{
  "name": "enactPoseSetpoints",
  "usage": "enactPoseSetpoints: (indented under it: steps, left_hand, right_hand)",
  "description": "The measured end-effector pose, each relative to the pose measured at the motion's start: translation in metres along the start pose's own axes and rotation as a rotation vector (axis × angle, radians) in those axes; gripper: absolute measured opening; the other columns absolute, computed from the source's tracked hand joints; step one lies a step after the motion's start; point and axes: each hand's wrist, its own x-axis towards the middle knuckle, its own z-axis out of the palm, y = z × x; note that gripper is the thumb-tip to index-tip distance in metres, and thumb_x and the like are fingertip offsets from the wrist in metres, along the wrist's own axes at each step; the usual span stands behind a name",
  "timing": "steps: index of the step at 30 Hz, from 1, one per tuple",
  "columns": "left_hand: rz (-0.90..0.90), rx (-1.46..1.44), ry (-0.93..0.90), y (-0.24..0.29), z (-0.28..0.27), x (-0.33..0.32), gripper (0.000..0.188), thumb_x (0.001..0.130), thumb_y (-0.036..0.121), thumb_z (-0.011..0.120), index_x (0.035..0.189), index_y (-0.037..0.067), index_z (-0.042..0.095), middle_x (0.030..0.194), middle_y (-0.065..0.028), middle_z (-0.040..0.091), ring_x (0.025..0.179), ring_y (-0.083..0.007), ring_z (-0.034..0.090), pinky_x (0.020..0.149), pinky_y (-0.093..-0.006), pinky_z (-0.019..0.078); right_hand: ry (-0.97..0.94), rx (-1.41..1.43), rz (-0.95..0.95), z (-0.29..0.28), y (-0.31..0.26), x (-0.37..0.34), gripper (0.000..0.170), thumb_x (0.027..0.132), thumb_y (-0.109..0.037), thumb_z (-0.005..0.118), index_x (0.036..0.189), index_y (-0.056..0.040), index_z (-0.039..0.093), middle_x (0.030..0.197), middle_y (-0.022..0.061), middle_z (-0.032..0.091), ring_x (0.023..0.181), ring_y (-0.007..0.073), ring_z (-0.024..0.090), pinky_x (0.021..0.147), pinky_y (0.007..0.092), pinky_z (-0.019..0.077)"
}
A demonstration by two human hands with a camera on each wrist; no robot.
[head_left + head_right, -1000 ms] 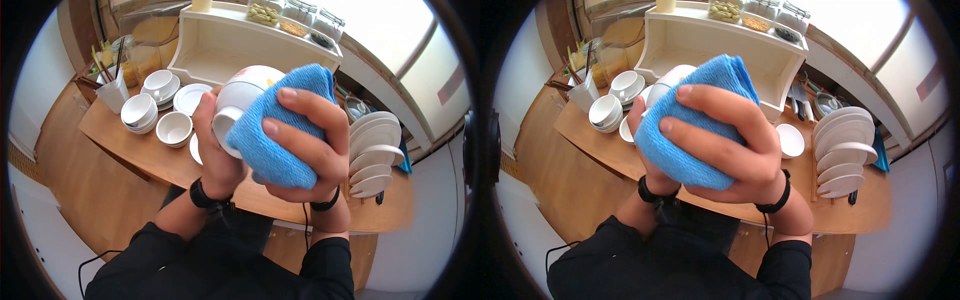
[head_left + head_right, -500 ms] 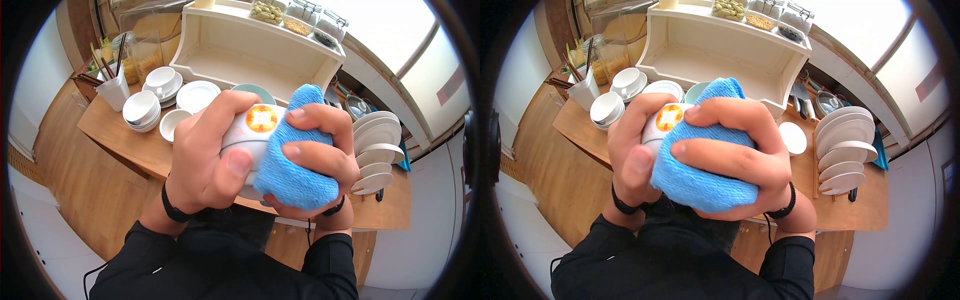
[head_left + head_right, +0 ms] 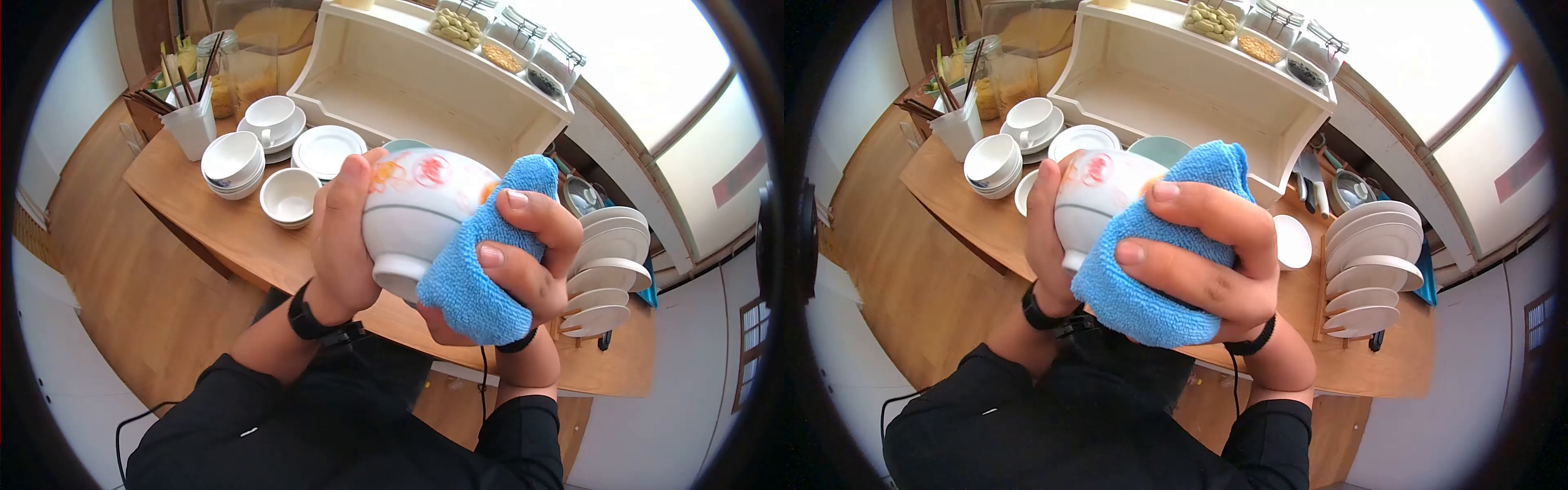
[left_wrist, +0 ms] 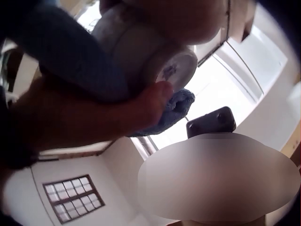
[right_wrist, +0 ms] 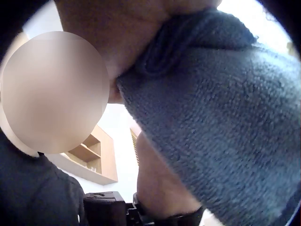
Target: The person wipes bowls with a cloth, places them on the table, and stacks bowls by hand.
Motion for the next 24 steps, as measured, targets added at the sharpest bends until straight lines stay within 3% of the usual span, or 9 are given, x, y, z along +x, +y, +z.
enactPoseSetpoints:
  steps: [4,7,9,11,13,16,20,22,24]
  left_hand:
    - [0.069,0.316,-0.255,0.012,-0.023,-0.001,0.055,0.110,0.052,0.037,0.082,0.006,0.050,0.077,-0.0043,0.060,0.072,-0.0127,0.055,0.061,-0.0335,0.0395]
    - [0.132,0.678,-0.481,0.031,-0.033,0.008,0.061,0.107,0.059,0.037,0.082,0.005,0.052,0.074,-0.0024,0.057,0.071,-0.0151,0.054,0.061,-0.0333,0.0385]
    - [0.103,0.682,-0.515,0.016,-0.041,0.010,0.069,0.103,0.069,0.034,0.092,0.004,0.056,0.079,-0.0035,0.060,0.074,-0.0187,0.056,0.064,-0.0321,0.0404]
    - [0.069,0.186,-0.213,-0.002,-0.029,0.006,0.075,0.102,0.071,0.028,0.107,0.003,0.059,0.096,-0.0085,0.068,0.085,-0.0196,0.062,0.072,-0.0316,0.0448]
    - [0.024,0.143,-0.279,-0.005,-0.041,0.007,0.084,0.102,0.075,0.022,0.124,0.002,0.058,0.111,-0.0097,0.068,0.101,-0.0184,0.064,0.087,-0.0310,0.0472]
    - [-0.059,-0.032,-0.172,-0.023,-0.033,-0.002,0.077,0.110,0.062,0.023,0.147,-0.001,0.048,0.142,-0.0162,0.062,0.132,-0.0277,0.059,0.118,-0.0421,0.0395]
    - [-0.066,-0.158,-0.009,-0.031,-0.015,-0.014,0.070,0.113,0.053,0.024,0.149,-0.003,0.049,0.137,-0.0159,0.065,0.125,-0.0239,0.062,0.111,-0.0378,0.0450]
    - [0.114,0.124,-0.074,-0.016,-0.020,-0.005,0.063,0.114,0.049,0.028,0.127,-0.003,0.061,0.114,-0.0104,0.072,0.100,-0.0203,0.069,0.084,-0.0319,0.0527]
    - [0.105,0.225,-0.163,-0.005,-0.024,-0.001,0.058,0.114,0.045,0.031,0.121,-0.003,0.062,0.104,-0.0118,0.072,0.093,-0.0212,0.069,0.078,-0.0338,0.0522]
  right_hand:
    - [-0.115,0.121,0.095,-0.010,-0.004,0.003,0.041,0.075,-0.015,0.091,0.115,-0.0158,0.081,0.123,0.0116,0.067,0.098,0.0252,0.071,0.087,0.0395,0.0598]
    - [-0.421,0.217,0.244,-0.015,-0.006,0.015,0.037,0.071,-0.021,0.092,0.106,-0.0158,0.081,0.123,0.0146,0.067,0.105,0.0288,0.071,0.090,0.0399,0.0570]
    - [-0.432,0.217,0.227,-0.015,0.005,0.013,0.044,0.064,-0.016,0.089,0.107,-0.0126,0.082,0.122,0.0157,0.069,0.105,0.0283,0.071,0.090,0.0394,0.0568]
    - [-0.378,0.192,0.194,-0.017,0.013,0.007,0.055,0.061,-0.013,0.089,0.116,-0.0127,0.079,0.128,0.0128,0.067,0.103,0.0307,0.071,0.088,0.0398,0.0588]
    - [-0.260,0.116,0.165,-0.015,0.010,0.007,0.054,0.061,-0.013,0.088,0.114,-0.0112,0.079,0.128,0.0148,0.066,0.102,0.0303,0.071,0.088,0.0395,0.0583]
    - [-0.014,-0.021,0.105,-0.008,0.015,0.000,0.059,0.061,-0.014,0.086,0.118,-0.0090,0.075,0.129,0.0184,0.064,0.106,0.0315,0.069,0.091,0.0421,0.0571]
    - [-0.072,-0.020,0.201,-0.002,0.012,-0.002,0.068,0.058,-0.015,0.085,0.125,-0.0082,0.071,0.130,0.0182,0.061,0.111,0.0340,0.068,0.095,0.0438,0.0557]
    - [-0.075,0.006,0.214,-0.006,0.011,-0.001,0.068,0.058,-0.014,0.085,0.124,-0.0074,0.071,0.130,0.0188,0.061,0.111,0.0345,0.067,0.096,0.0442,0.0551]
    - [-0.035,0.064,0.256,-0.008,0.008,0.003,0.065,0.057,-0.013,0.083,0.121,-0.0078,0.073,0.128,0.0178,0.063,0.110,0.0343,0.067,0.097,0.0437,0.0544]
